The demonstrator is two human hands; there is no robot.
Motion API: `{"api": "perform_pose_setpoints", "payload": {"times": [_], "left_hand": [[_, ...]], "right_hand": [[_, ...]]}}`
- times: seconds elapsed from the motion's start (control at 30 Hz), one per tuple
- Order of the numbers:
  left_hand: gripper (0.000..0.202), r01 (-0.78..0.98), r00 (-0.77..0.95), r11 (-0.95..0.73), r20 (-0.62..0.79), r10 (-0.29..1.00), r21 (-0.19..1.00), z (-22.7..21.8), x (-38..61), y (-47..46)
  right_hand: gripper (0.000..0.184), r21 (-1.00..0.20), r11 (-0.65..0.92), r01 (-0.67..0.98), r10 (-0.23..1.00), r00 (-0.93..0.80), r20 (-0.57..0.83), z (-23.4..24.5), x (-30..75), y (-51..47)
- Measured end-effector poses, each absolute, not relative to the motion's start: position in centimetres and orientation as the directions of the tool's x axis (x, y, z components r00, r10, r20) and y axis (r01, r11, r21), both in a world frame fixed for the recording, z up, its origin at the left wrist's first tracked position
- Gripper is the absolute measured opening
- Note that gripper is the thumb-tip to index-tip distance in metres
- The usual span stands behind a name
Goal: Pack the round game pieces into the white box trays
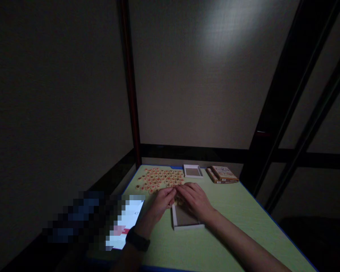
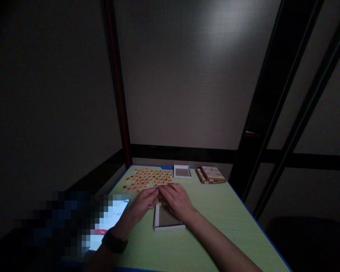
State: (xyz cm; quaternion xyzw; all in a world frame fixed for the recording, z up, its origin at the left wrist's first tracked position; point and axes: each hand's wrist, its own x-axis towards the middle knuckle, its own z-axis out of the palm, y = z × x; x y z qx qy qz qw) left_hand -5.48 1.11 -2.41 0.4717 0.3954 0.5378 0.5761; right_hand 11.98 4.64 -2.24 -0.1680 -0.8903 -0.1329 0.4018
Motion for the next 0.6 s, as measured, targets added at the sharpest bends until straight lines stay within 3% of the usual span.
{"api": "perform_pose_setpoints", "payload": {"times": [0.07, 0.17, 0.3, 0.4, 0.6], "left_hand": [[0.028, -0.358, 0.086, 0.009, 0.023, 0.996, 0.934, -2.2, -5.6, 1.1], [0.023, -0.515, 0.06, 0.026, 0.005, 0.998, 0.857, -2.2, -5.8, 1.3], [0.017, -0.578, 0.012, 0.019, -0.015, 1.0, 0.816, -2.6, -6.1, 1.8], [0.016, -0.598, 0.002, 0.0, 0.001, 1.0, 0.802, -2.9, -6.2, 1.8], [0.023, -0.663, 0.008, 0.035, -0.04, 0.999, 0.748, -2.8, -6.1, 1.8]], "right_hand": [[0.046, 0.089, 0.891, 0.445, 0.203, -0.566, 0.799, -2.2, 12.2, 5.0], [0.047, -0.043, 0.861, 0.506, 0.291, -0.421, 0.859, -2.0, 12.3, 5.3], [0.03, -0.139, 0.884, 0.446, 0.341, -0.411, 0.846, -1.8, 11.7, 4.7], [0.023, -0.134, 0.91, 0.392, 0.338, -0.515, 0.787, -2.3, 10.5, 4.2], [0.029, 0.019, 0.892, 0.451, 0.309, -0.64, 0.703, -2.6, 8.6, 4.8]]}}
